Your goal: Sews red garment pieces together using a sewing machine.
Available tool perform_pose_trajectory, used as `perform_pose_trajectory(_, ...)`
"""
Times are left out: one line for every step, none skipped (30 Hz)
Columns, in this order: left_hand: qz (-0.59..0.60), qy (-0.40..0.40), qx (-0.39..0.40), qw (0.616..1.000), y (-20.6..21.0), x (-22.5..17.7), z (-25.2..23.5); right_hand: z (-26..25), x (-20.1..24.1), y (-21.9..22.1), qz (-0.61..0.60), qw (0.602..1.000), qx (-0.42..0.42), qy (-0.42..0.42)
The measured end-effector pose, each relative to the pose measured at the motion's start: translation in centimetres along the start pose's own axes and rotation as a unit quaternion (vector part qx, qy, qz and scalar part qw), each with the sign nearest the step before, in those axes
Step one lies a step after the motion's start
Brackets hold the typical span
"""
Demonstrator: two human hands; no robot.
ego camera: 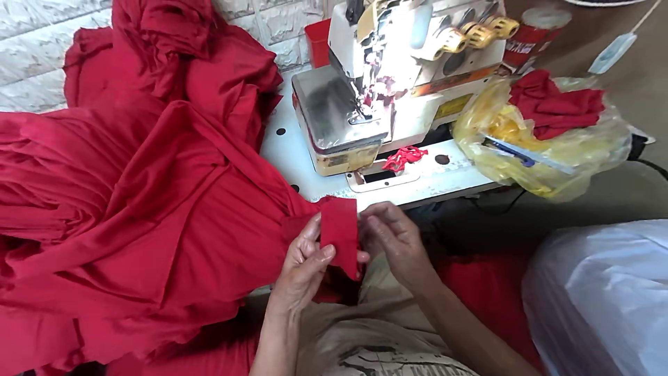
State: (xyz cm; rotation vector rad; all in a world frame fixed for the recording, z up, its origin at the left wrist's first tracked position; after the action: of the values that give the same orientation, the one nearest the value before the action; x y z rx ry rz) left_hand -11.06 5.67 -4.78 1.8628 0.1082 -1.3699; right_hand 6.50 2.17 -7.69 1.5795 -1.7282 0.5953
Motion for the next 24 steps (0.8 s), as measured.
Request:
perform_pose_trajectory(-0.011,-0.006,-0.015,1.0,-0.2,0.1,0.0,-0.5,0.3,-0.7,0.014,0.999,-0.006,-0.031)
perform_pose_trajectory(-0.021,-0.011,-0.028,0.999,-0.3,0.1,-0.1,-1.1,0.7,-1.3,0.019,0.998,0.004,-0.064)
perform_pose_trajectory(-0.029,-0.015,-0.04,0.999,-0.3,0.2,-0.2,-1.6,1.2,-1.6,0.026,0.995,0.026,-0.096)
perform_pose_trajectory(-0.036,-0.02,-0.049,0.998,-0.2,0.2,-0.3,-2.1,1.7,-1.8,0.05,0.989,0.063,-0.127)
perform_pose_trajectory(-0.043,-0.025,-0.054,0.997,-0.1,0.2,-0.4,-2.6,2.2,-1.7,0.086,0.978,0.109,-0.157)
perform_pose_trajectory(-0.056,-0.029,-0.057,0.996,0.0,0.3,-0.5,-3.0,2.5,-1.6,0.131,0.962,0.151,-0.186)
perform_pose_trajectory(-0.069,-0.031,-0.053,0.996,0.2,0.2,-0.6,-3.3,2.7,-1.4,0.173,0.944,0.181,-0.214)
perform_pose_trajectory(-0.082,-0.032,-0.05,0.995,0.3,0.2,-0.6,-3.6,2.8,-1.2,0.207,0.929,0.197,-0.235)
perform_pose_trajectory(-0.099,-0.031,-0.053,0.993,0.3,0.1,-0.7,-3.8,2.7,-1.1,0.226,0.922,0.197,-0.246)
perform_pose_trajectory(-0.122,-0.03,-0.069,0.99,0.4,-0.1,-0.7,-4.0,2.8,-1.1,0.23,0.922,0.191,-0.245)
perform_pose_trajectory(-0.15,-0.029,-0.089,0.984,0.5,-0.3,-0.7,-4.2,2.9,-1.3,0.228,0.928,0.184,-0.231)
perform_pose_trajectory(-0.182,-0.03,-0.11,0.977,0.7,-0.6,-0.7,-4.4,3.0,-1.5,0.21,0.939,0.179,-0.206)
perform_pose_trajectory(-0.214,-0.033,-0.13,0.968,0.8,-0.7,-0.6,-4.5,3.1,-1.7,0.189,0.951,0.174,-0.174)
perform_pose_trajectory(-0.251,-0.036,-0.157,0.955,0.9,-0.9,-0.6,-4.6,3.2,-1.9,0.167,0.961,0.17,-0.138)
perform_pose_trajectory(-0.294,-0.038,-0.195,0.935,1.1,-1.0,-0.5,-4.6,3.3,-2.0,0.141,0.971,0.169,-0.096)
perform_pose_trajectory(-0.348,-0.04,-0.239,0.906,1.3,-1.0,-0.5,-4.7,3.4,-2.1,0.117,0.977,0.168,-0.055)
perform_pose_trajectory(-0.408,-0.037,-0.28,0.868,1.6,-1.0,-0.4,-4.6,3.5,-2.0,0.096,0.98,0.171,-0.023)
perform_pose_trajectory(-0.462,-0.028,-0.313,0.829,1.9,-0.9,-0.4,-4.6,3.5,-2.0,0.08,0.981,0.179,0.0)
perform_pose_trajectory(-0.505,-0.012,-0.336,0.795,2.2,-0.8,-0.4,-4.5,3.6,-2.0,0.074,0.979,0.188,0.015)
perform_pose_trajectory(-0.538,0.013,-0.347,0.768,2.4,-0.6,-0.5,-4.4,3.5,-2.0,0.073,0.978,0.195,0.025)
perform_pose_trajectory(-0.561,0.038,-0.35,0.749,2.4,-0.5,-0.5,-4.3,3.4,-2.0,0.075,0.976,0.2,0.03)
perform_pose_trajectory(-0.577,0.057,-0.344,0.738,2.4,-0.4,-0.5,-4.3,3.3,-2.1,0.077,0.976,0.203,0.032)
perform_pose_trajectory(-0.59,0.069,-0.331,0.734,2.3,-0.3,-0.5,-4.2,3.1,-2.2,0.084,0.975,0.204,0.032)
perform_pose_trajectory(-0.6,0.071,-0.315,0.732,2.3,-0.2,-0.6,-4.1,2.9,-2.3,0.094,0.974,0.202,0.032)
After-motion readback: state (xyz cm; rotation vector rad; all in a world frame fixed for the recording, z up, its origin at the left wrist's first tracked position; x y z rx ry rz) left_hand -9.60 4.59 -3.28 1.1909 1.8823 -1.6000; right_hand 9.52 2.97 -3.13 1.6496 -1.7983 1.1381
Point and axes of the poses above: each hand's wrist, its own z-axis away from the middle knuckle, its own y-axis out of the palm, x = y × z, the point moved 3 cm from there along -z, towards the middle knuckle, and after that the axes turned 14 degrees about -y, right-handed, at the moved point
